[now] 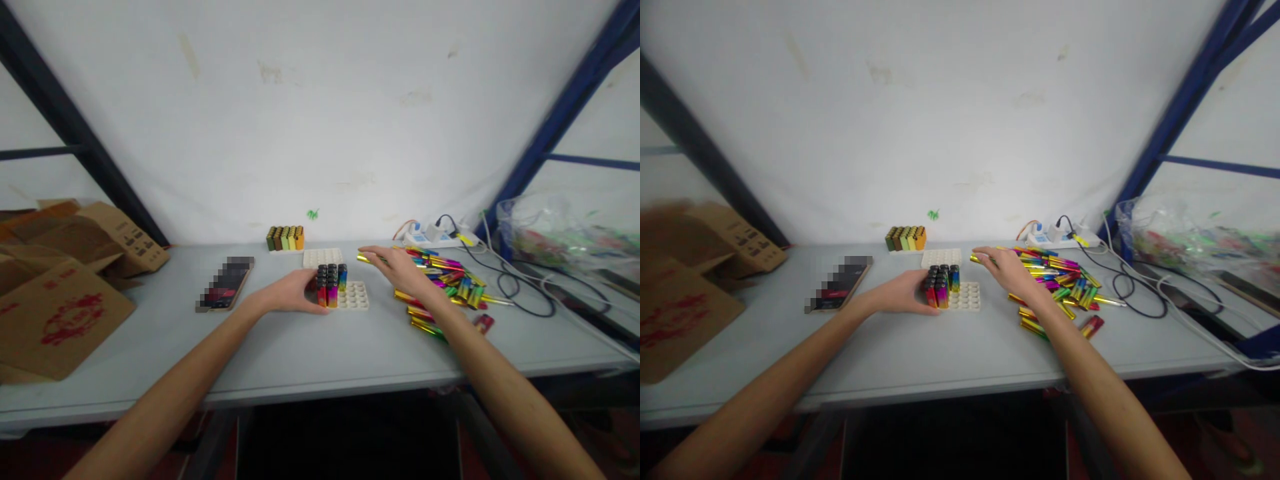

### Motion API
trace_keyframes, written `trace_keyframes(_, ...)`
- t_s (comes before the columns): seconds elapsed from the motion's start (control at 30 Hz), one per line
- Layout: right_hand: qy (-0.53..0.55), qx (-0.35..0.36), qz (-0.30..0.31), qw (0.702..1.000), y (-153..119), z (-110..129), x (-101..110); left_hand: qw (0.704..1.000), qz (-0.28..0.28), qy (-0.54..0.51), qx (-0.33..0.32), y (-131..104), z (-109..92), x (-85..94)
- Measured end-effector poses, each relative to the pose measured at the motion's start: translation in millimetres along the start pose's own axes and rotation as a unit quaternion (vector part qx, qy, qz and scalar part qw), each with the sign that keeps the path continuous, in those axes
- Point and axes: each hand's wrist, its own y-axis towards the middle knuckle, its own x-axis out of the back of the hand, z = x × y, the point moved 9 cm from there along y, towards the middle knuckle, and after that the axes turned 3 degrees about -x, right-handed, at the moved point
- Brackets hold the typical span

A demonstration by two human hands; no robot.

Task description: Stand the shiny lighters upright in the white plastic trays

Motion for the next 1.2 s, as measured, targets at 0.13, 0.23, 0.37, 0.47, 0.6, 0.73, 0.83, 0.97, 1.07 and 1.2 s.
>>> trace_keyframes(0.13, 0.029, -0.043, -0.064, 0.997, -0.5, -12.7, 5.2, 1.000, -0.004, 0.004, -0.001, 0.5, 1.1, 0.4)
trace_keyframes(0.23, 0.062, -0.054, -0.073, 0.994, 0.9, -17.4, 3.5, 1.000, -0.004, 0.001, -0.003, 0.7, 1.4, 0.2)
trace_keyframes(0.37, 0.081, -0.035, -0.021, 0.996, 2.6, -10.1, -9.0, 0.999, -0.003, -0.032, -0.012, 0.3, -1.8, 0.4)
trace_keyframes(0.47, 0.131, -0.012, 0.030, 0.991, 0.1, -0.1, -19.7, 0.999, -0.005, -0.044, -0.013, -0.2, -3.9, 1.5)
trace_keyframes(0.6, 0.178, -0.034, 0.065, 0.981, -3.1, 3.4, -28.6, 0.999, -0.003, -0.035, -0.009, -0.2, -4.6, 2.1)
trace_keyframes(0.73, 0.140, -0.021, 0.003, 0.990, -1.7, 8.0, -19.6, 1.000, 0.002, -0.024, -0.008, 0.6, -3.4, 0.4)
trace_keyframes(0.83, 0.125, -0.032, -0.017, 0.991, -1.4, 6.4, -20.3, 1.000, -0.002, -0.020, -0.007, 0.7, -2.8, 0.6)
trace_keyframes(0.97, 0.103, -0.077, -0.029, 0.991, -3.2, -1.3, -27.5, 1.000, -0.006, -0.015, -0.004, 0.3, -3.1, 1.9)
trace_keyframes(1.07, 0.088, -0.091, -0.029, 0.992, -4.0, -3.4, -32.6, 1.000, -0.003, -0.013, -0.002, 0.2, -3.0, 1.9)
trace_keyframes(1.2, 0.083, -0.077, -0.024, 0.993, -3.1, -1.0, -34.0, 1.000, -0.002, -0.011, -0.001, 0.5, -1.9, 1.2)
